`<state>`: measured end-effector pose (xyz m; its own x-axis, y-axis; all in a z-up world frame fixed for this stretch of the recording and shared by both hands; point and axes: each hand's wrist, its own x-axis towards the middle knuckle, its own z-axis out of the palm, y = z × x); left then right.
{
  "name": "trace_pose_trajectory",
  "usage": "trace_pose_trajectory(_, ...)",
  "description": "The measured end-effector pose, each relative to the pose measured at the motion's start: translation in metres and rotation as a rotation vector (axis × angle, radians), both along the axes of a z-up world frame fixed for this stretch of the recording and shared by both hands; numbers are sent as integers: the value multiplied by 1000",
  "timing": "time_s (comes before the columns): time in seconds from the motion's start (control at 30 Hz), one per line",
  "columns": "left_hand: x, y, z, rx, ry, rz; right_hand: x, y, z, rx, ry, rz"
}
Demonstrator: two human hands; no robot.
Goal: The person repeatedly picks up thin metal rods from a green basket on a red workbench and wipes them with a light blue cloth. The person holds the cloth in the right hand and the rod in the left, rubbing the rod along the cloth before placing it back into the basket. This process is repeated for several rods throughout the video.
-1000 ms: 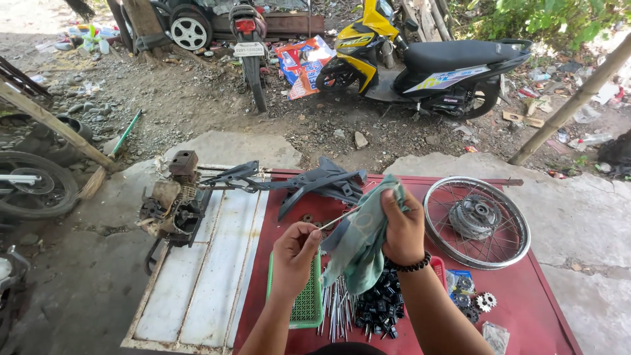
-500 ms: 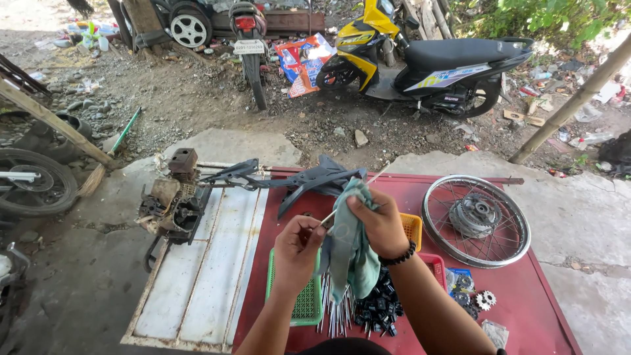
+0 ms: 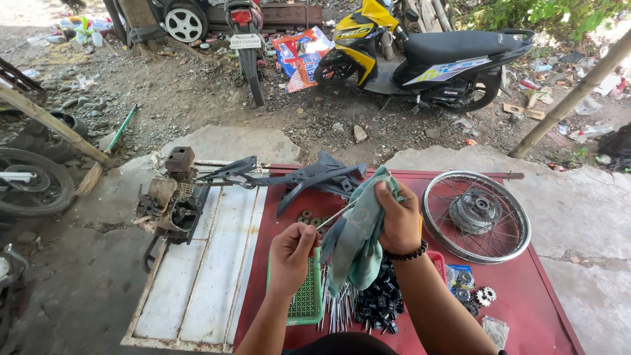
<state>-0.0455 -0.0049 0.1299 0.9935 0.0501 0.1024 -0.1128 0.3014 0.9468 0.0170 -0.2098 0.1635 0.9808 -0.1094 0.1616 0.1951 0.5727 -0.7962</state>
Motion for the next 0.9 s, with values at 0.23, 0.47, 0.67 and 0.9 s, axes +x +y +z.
trace_pose_trajectory(0.23, 0, -3, 3, 34, -111, 8, -4, 5, 2, -2, -19, -23)
trace_pose_trajectory(0.47, 3, 0, 10, 39, -177, 33, 6, -4, 12, -72, -37, 1)
trace_pose_trajectory(0.67, 4, -6, 17, 139, -4, 32, 2, 6, 10, -192, -105, 162)
trace_pose_trajectory(0.9, 4, -8, 12, 47, -28, -24, -1, 8, 13, 43, -44, 27)
